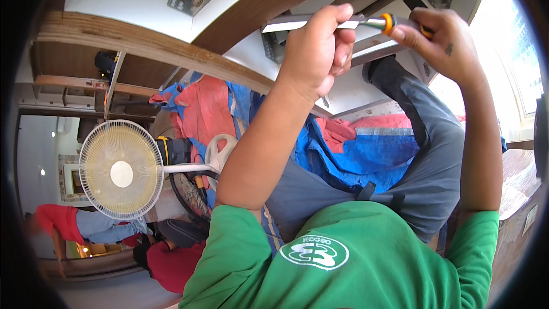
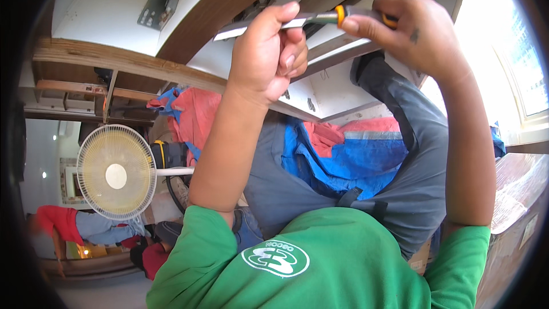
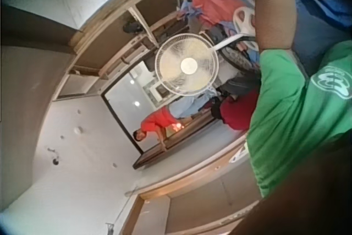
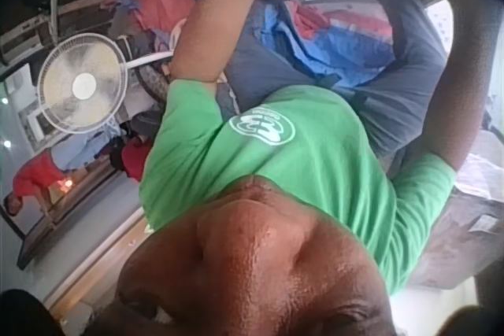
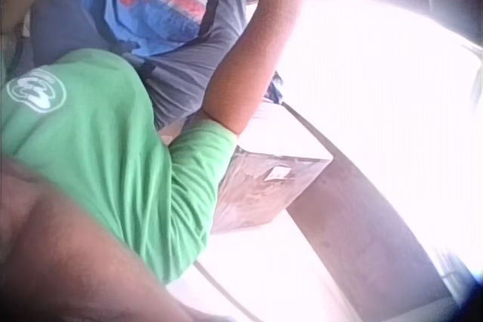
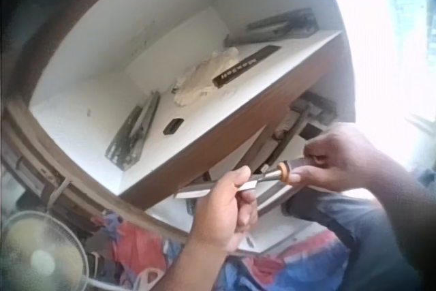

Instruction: The person assembles a wooden cabinet by attaching a metal hinge to the interior using a screwdriver. They position the hinge, align it, and tighten screws to secure it in place.

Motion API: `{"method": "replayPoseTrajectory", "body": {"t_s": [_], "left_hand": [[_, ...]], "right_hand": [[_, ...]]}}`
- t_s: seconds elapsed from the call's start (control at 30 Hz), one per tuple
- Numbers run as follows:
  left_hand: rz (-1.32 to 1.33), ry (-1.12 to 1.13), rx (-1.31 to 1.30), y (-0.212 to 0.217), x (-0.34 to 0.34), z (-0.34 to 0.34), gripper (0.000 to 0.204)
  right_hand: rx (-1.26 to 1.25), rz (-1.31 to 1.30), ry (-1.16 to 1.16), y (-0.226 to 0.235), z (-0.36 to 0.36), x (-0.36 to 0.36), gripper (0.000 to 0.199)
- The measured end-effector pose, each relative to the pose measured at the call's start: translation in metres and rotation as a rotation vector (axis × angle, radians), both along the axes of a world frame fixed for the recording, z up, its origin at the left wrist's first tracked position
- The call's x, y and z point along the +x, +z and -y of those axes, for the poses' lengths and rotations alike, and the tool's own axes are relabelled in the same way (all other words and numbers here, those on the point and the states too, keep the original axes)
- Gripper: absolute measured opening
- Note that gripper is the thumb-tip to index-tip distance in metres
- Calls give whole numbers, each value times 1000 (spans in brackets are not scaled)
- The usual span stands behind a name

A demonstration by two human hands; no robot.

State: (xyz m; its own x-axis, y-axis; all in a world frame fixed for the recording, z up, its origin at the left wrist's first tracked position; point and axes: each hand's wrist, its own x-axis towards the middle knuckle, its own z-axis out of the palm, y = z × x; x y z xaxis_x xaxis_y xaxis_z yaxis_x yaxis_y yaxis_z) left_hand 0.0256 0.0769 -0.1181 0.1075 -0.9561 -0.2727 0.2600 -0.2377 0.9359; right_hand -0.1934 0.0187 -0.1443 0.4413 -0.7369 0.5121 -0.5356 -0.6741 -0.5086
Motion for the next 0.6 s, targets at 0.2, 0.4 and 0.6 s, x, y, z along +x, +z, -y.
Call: {"method": "replayPoseTrajectory", "body": {"t_s": [0.2, 0.4, 0.6], "left_hand": [[-90, -147, -102, 4, -8, 3, 41], [6, -5, 6, 6, 3, -6, 42], [-29, 17, -41, -1, 4, -6, 43]], "right_hand": [[47, 21, -56, -3, 1, -4, 68], [26, -5, 9, -8, -2, 3, 71], [105, 9, -60, -3, -2, 2, 70]]}}
